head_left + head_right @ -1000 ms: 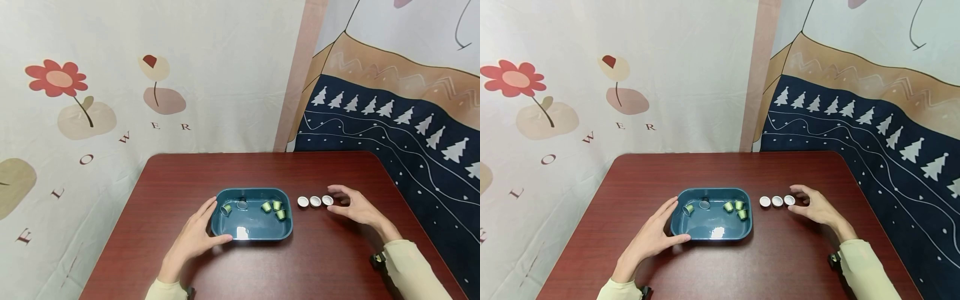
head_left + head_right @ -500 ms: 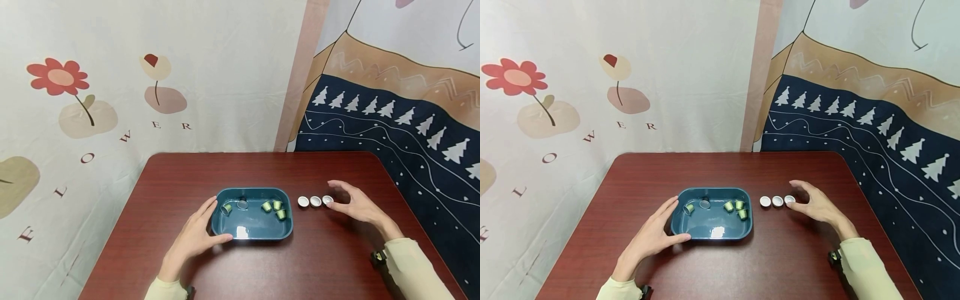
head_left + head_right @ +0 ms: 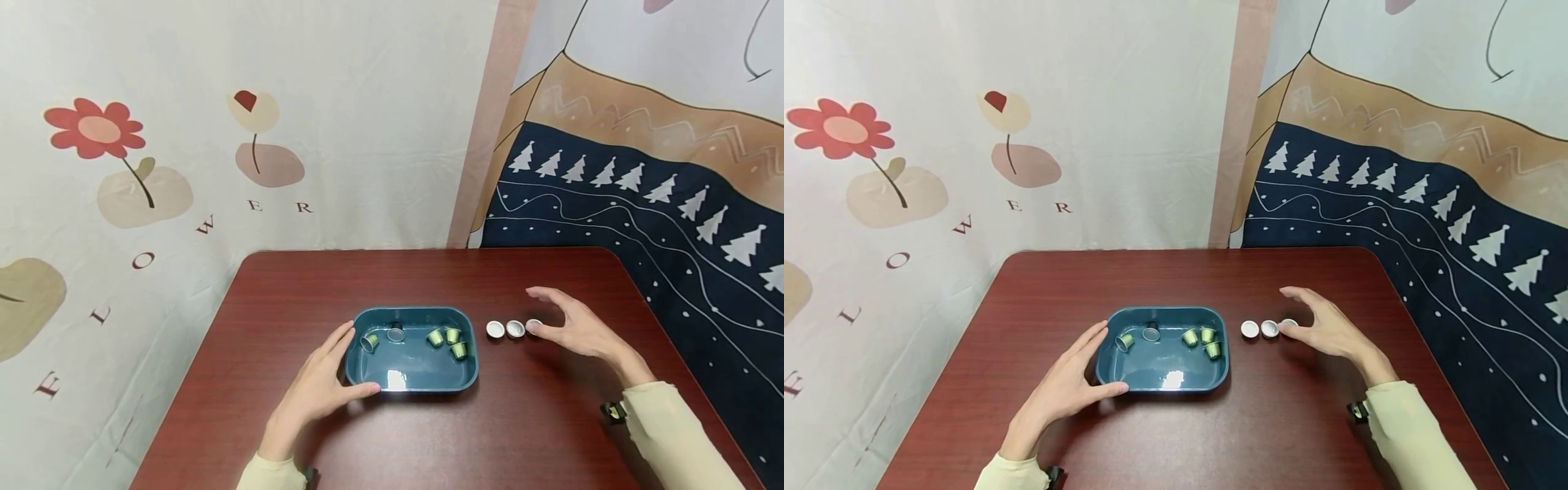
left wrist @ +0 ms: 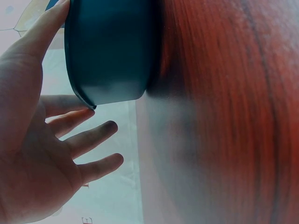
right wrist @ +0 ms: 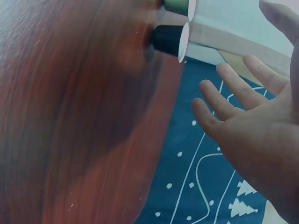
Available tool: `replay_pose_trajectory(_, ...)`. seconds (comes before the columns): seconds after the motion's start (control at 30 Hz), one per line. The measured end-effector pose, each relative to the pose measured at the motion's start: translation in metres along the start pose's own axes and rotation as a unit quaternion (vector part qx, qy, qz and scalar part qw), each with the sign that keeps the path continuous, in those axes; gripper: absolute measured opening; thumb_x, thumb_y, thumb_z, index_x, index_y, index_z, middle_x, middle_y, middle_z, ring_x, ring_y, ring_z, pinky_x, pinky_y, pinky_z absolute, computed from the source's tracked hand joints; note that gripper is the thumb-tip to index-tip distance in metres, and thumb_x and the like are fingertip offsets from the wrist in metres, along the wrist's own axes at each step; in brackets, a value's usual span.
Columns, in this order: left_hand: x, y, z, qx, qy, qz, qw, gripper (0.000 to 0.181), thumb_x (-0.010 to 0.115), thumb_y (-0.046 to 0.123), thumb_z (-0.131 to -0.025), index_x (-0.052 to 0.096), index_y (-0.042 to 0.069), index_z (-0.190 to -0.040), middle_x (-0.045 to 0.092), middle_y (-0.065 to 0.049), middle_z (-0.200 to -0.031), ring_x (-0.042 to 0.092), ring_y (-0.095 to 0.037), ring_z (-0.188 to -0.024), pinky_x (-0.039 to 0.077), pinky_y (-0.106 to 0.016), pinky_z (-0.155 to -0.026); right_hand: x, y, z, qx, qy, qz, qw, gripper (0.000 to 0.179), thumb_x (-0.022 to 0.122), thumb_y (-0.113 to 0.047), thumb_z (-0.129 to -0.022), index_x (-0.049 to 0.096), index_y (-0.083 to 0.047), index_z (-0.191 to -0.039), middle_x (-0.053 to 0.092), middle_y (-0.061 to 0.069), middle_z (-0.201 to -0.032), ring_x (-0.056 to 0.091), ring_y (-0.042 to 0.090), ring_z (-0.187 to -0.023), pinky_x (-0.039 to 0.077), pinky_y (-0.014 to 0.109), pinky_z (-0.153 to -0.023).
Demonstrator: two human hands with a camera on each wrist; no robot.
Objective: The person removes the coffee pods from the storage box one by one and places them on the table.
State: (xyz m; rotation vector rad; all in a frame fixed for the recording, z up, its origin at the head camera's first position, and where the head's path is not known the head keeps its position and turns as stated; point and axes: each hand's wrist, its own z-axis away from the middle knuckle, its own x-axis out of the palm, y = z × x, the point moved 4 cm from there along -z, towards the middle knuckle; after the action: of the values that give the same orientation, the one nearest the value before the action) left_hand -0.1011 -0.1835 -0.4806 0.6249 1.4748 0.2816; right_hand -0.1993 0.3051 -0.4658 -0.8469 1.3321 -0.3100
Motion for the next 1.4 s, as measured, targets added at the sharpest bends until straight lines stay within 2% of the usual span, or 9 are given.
replay_pose_trajectory(0.27,0.0,0.001,0.001,0.001,0.005,0.002,1.0,0.124,0.094,0.07,-0.082,0.041,0.005,-0.174,0.039,-0.008,-0.185,0.052,-0.043,-0.162,0.049,-0.067,-0.127,0.007,-0.014,-0.005,-0.022,-0.002,0.02,0.9996,0.069,0.082,-0.037,-0.105,0.054,-0.014,-0.164,0.058,0.014,-0.167,0.053,0.044,-0.153,0.047,0.076,-0.121)
replay_pose_trajectory(0.47,0.0,0.001,0.001,-0.001,0.003,0.006,1.0,0.124,0.094,0.068,-0.082,0.04,0.006,-0.175,0.038,-0.006,-0.185,0.052,-0.044,-0.162,0.049,-0.067,-0.127,0.012,-0.024,-0.01,-0.027,-0.012,0.033,0.999,0.071,0.081,-0.042,-0.105,0.054,-0.016,-0.165,0.057,0.014,-0.168,0.053,0.043,-0.154,0.048,0.076,-0.121)
replay_pose_trajectory(1.13,0.001,-0.001,0.0,-0.004,0.004,0.004,1.0,0.124,0.093,0.071,-0.082,0.041,0.005,-0.174,0.038,-0.006,-0.185,0.052,-0.042,-0.162,0.049,-0.065,-0.128,0.032,-0.054,-0.027,-0.063,-0.032,0.031,0.997,0.069,0.082,-0.04,-0.104,0.056,-0.02,-0.165,0.057,0.009,-0.169,0.056,0.039,-0.155,0.052,0.07,-0.121)
replay_pose_trajectory(1.27,0.001,-0.001,0.0,-0.004,0.005,0.007,1.0,0.124,0.094,0.07,-0.082,0.041,0.005,-0.174,0.039,-0.006,-0.185,0.051,-0.042,-0.162,0.049,-0.065,-0.128,0.036,-0.06,-0.03,-0.073,-0.038,0.017,0.9965,0.069,0.082,-0.041,-0.104,0.056,-0.019,-0.165,0.057,0.007,-0.169,0.055,0.037,-0.156,0.053,0.069,-0.121)
replay_pose_trajectory(1.4,0.001,-0.001,0.0,-0.003,0.005,0.007,1.0,0.124,0.094,0.07,-0.082,0.041,0.005,-0.174,0.039,-0.006,-0.185,0.052,-0.042,-0.162,0.049,-0.065,-0.128,0.04,-0.066,-0.034,-0.073,-0.051,-0.012,0.996,0.067,0.082,-0.039,-0.105,0.055,-0.023,-0.164,0.054,0.008,-0.171,0.054,0.041,-0.156,0.062,0.067,-0.112)
